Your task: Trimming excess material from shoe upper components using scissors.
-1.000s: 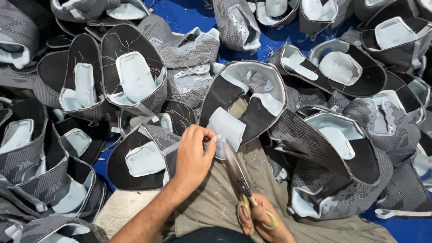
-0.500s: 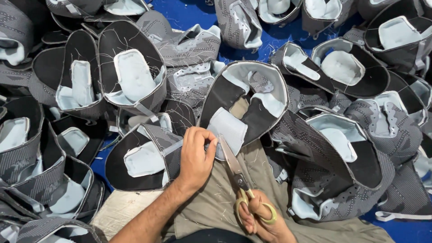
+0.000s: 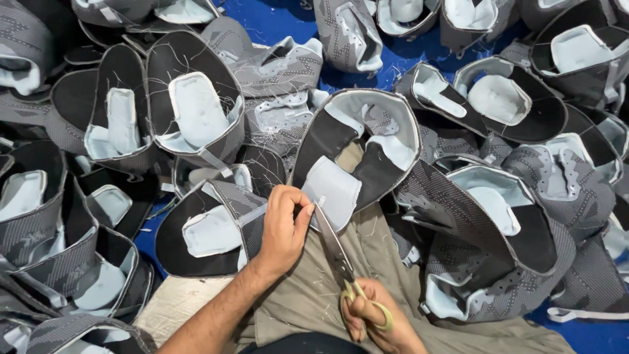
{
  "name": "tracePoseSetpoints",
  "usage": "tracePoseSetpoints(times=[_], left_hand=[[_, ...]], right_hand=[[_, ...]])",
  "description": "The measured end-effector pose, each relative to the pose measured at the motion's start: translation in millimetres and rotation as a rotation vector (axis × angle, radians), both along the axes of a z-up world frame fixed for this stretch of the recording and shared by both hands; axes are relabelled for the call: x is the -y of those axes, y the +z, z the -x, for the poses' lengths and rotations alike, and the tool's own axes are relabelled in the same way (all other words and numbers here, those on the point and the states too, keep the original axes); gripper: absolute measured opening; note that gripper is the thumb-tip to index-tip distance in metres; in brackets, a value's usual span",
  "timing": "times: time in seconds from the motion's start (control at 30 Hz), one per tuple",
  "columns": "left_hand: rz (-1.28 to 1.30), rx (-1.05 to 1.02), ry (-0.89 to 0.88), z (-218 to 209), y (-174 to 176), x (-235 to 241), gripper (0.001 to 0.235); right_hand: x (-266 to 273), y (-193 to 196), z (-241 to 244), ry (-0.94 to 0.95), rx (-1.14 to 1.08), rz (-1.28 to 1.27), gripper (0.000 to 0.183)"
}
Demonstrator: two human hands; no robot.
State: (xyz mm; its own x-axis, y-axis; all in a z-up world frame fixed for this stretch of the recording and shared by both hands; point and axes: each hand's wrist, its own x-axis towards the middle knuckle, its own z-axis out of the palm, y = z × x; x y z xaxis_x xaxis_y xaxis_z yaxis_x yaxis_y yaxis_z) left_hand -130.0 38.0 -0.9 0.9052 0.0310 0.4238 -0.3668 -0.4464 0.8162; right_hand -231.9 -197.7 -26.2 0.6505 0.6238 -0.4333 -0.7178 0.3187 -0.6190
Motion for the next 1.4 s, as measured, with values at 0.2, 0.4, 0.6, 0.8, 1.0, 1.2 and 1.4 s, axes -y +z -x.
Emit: tracePoseSetpoints(times=[0.2,0.4,0.6,0.8,1.0,1.2,1.4], left_hand=[[0.376,-0.202,0.034,1,-25,-7,0.003],[-0.232,0.153,0.319,-26,43,-14,0.023],[-0.028,-0.011,-0.009,-24,-7,14,0.04],[0.203,0.143,-0.074,-37,-4,9,0.048],[0.018,-0.202,0.103,-54,-2,6,0.047],[-0.237,0.391,-0.178,-21,87,-2,0.027],[-0.385,0.026,-0.462,-4,47,-1,0.036]], right_hand=[[3,-10,10,-0.16,0.131,-0.107,0.058],[1,-23,11,-0.109,0.028,0.103,0.053],[7,-46,20,-0.217,0.109,-0.143,0.063],[14,-71,30,-0.398,0.283,-0.304,0.061],[11,-76,30,-0.475,0.227,-0.336,0.051],[6,-51,26,-0.72,0.317,-0.164,0.047],[11,-58,24,-0.818,0.29,-0.044,0.043]])
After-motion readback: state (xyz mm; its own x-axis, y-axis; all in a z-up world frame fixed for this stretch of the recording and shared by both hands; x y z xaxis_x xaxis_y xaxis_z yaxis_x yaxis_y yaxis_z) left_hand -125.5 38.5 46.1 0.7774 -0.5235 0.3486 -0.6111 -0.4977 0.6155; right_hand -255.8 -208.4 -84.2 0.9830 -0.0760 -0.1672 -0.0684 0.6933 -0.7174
